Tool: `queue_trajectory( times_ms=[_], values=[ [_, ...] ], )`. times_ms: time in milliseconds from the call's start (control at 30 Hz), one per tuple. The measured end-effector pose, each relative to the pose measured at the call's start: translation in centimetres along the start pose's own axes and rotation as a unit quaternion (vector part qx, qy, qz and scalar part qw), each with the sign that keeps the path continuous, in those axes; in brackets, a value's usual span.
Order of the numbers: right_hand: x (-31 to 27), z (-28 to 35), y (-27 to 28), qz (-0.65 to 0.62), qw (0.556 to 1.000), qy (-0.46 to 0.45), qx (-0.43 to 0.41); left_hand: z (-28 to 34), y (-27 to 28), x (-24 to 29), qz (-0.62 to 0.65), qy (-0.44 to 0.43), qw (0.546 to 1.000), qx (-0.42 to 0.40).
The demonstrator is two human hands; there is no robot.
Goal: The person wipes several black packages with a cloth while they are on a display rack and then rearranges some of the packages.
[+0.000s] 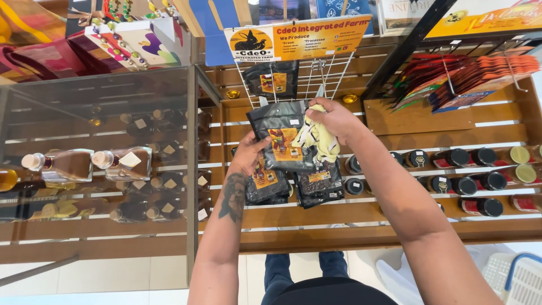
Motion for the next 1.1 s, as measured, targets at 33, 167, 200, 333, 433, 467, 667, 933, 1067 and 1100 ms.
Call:
queue_trajectory(
  times_ms=[33, 167, 200, 333, 433, 467, 667, 933, 1067, 1100],
  values=[
    [0.4, 0.0, 0.1, 0.000, 1.000, 0.000, -0.001, 1.2, 0.1, 0.3, 0.000, 0.000, 1.000, 0.001],
    [-0.8, 2.6, -0.1, -0.027, 1.000, 0.007, 0.011, 4.7, 0.5, 0.9, 0.063, 0.024, 0.998, -0.003],
    [-1.7, 3.8, -0.3, -0.030, 0.999, 0.017, 0.022, 5.2, 0.6, 0.7, 0.077, 0.037, 0.996, -0.005],
    [-2.4, 5.0, -0.6, -0.050, 0.995, 0.067, 0.058, 6.7, 1.2, 0.4, 0.133, 0.045, 0.990, 0.010],
    [-1.7, 7.8, -2.7, -0.030, 0.992, 0.091, 0.079, 6.5, 1.6, -0.6, 0.183, 0.040, 0.982, 0.027],
    [-1.1, 9.1, -4.6, 0.033, 0.989, 0.135, 0.051, 6.1, 1.8, -1.5, 0.203, 0.049, 0.978, 0.027],
    [1.3, 14.6, -12.1, 0.268, 0.836, 0.473, -0.070, 6.0, 0.3, -2.2, 0.197, 0.062, 0.978, 0.012],
    [-0.5, 12.7, -12.8, 0.358, 0.787, 0.502, -0.017, 5.4, 0.9, -3.5, 0.214, 0.059, 0.975, 0.010],
    [-3.0, 10.3, -10.4, 0.250, 0.866, 0.432, 0.004, 9.2, -2.1, 1.0, 0.212, 0.051, 0.976, 0.005],
    [-4.2, 10.0, -9.5, 0.216, 0.886, 0.409, 0.015, 9.5, -2.9, 1.4, 0.224, 0.063, 0.973, -0.011]
  ],
)
Point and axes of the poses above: each hand's wrist, its own z-axis away from the middle knuckle, its own y-axis out of the back of the hand, x = y × z, the point moved 8 cm from there along -z, towards the middle knuckle, and after that the axes turned 6 degrees about x, right-handed, at the moved point
